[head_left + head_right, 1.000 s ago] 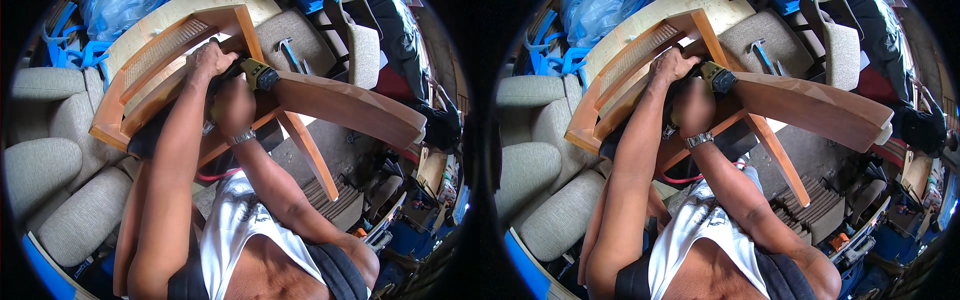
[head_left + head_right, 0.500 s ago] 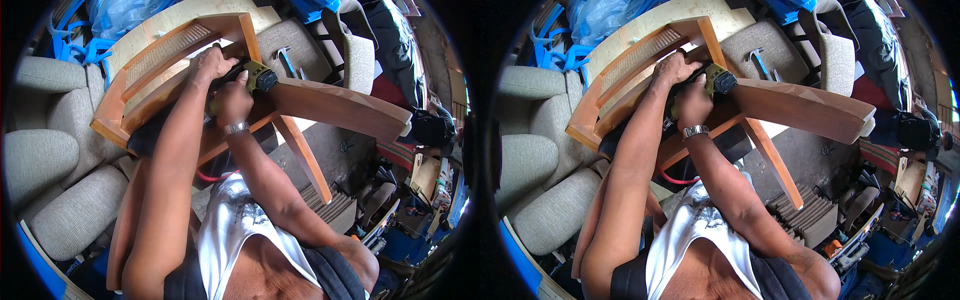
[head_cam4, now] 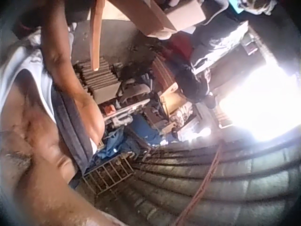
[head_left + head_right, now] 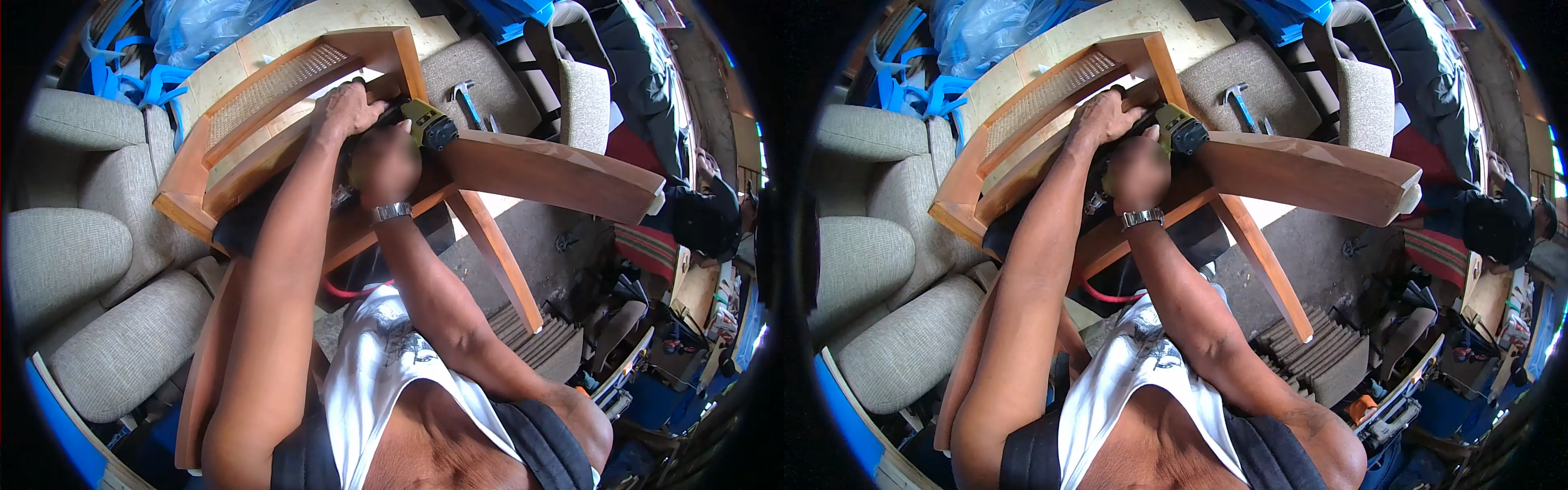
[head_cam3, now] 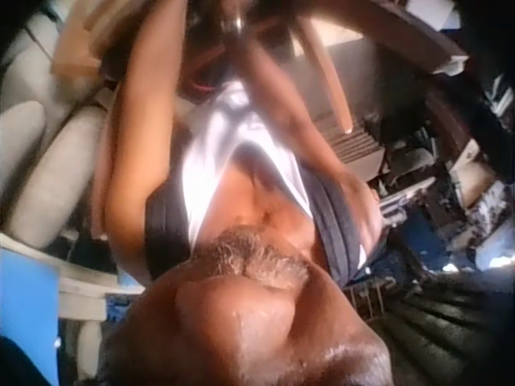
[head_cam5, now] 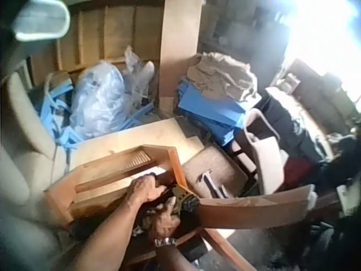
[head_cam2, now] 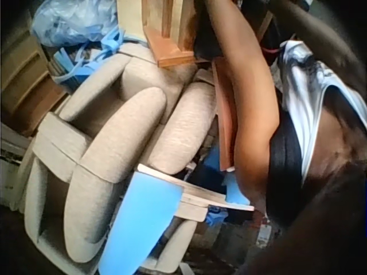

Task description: Upholstering a wooden chair frame with black fabric using a pneumatic staple gun and scissors.

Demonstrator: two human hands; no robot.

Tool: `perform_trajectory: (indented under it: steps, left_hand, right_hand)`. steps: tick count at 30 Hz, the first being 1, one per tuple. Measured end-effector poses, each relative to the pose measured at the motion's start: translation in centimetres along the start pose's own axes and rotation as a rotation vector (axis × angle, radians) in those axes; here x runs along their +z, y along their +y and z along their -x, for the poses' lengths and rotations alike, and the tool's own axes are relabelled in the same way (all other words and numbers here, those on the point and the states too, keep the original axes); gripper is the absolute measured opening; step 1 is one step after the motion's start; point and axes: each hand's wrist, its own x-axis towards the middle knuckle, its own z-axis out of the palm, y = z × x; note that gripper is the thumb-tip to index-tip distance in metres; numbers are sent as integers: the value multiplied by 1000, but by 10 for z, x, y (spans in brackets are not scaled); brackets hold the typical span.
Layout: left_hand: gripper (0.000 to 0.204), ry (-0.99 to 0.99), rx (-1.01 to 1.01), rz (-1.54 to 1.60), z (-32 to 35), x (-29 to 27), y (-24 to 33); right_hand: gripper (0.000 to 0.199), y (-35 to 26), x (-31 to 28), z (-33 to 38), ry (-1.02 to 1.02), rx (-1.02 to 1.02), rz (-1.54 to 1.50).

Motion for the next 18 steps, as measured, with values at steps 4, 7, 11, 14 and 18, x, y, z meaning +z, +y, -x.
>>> perform_trajectory:
  steps: [4, 7, 11, 14, 18]
  left_hand:
    - [58, 13, 4, -38, -1, 3, -2]
    - [58, 23, 8, -2, -5, 7, -5]
    - [55, 10, 72, -5, -3, -1, 0]
    - [54, 56, 145, 6, -5, 0, -6]
    - [64, 54, 155, -6, 5, 3, -15]
  right_hand:
    - [44, 7, -2, -5, -5, -16, 2]
    - [43, 3, -2, -5, -17, 1, -17]
    - [42, 4, 2, -9, -16, -54, -7]
    - [40, -6, 3, -6, -54, -89, 15]
    - [26, -35, -36, 49, -153, 69, 119]
